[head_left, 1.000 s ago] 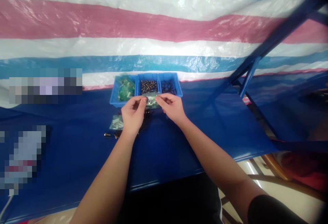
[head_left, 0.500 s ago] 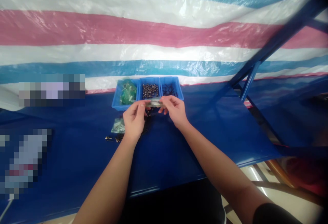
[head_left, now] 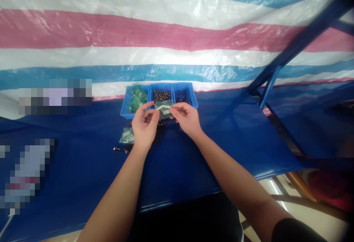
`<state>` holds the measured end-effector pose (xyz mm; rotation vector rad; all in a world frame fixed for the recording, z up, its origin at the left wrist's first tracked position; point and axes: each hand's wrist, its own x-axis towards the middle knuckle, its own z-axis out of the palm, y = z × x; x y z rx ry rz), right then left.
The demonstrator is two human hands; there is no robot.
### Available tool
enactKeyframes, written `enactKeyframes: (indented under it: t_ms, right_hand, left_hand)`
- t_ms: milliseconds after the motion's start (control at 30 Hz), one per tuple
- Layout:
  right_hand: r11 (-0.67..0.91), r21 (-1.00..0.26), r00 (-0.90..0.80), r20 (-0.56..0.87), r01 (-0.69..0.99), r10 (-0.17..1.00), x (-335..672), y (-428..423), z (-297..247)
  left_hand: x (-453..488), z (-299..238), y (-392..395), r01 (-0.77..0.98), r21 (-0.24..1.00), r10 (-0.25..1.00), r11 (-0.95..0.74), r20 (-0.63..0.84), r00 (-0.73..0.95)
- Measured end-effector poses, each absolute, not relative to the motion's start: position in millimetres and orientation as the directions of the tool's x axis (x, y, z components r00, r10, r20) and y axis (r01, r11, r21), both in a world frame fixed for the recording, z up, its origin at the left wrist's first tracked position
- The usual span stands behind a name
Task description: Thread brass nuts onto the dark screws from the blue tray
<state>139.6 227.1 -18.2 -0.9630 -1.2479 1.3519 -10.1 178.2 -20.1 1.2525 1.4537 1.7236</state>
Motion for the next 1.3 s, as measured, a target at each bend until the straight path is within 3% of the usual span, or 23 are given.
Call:
enactKeyframes:
  t_ms: [633, 1300]
  right_hand:
    - [0.080, -0.976, -0.117, 0.105, -0.204, 0.988, 138.7, 225.9, -15.5]
    - [0.138, -0.982, -0.116, 0.153, -0.131, 0.981, 140.1, 225.9, -17.7]
  left_hand:
    - [-9.5, -20.1, 180.0, 0.054, 0.985, 0.878, -0.165, 0.172, -0.446]
    - [-8.4, -24.6, 181.4, 0.091, 0.974, 0.886, -0.208, 0.228, -0.403]
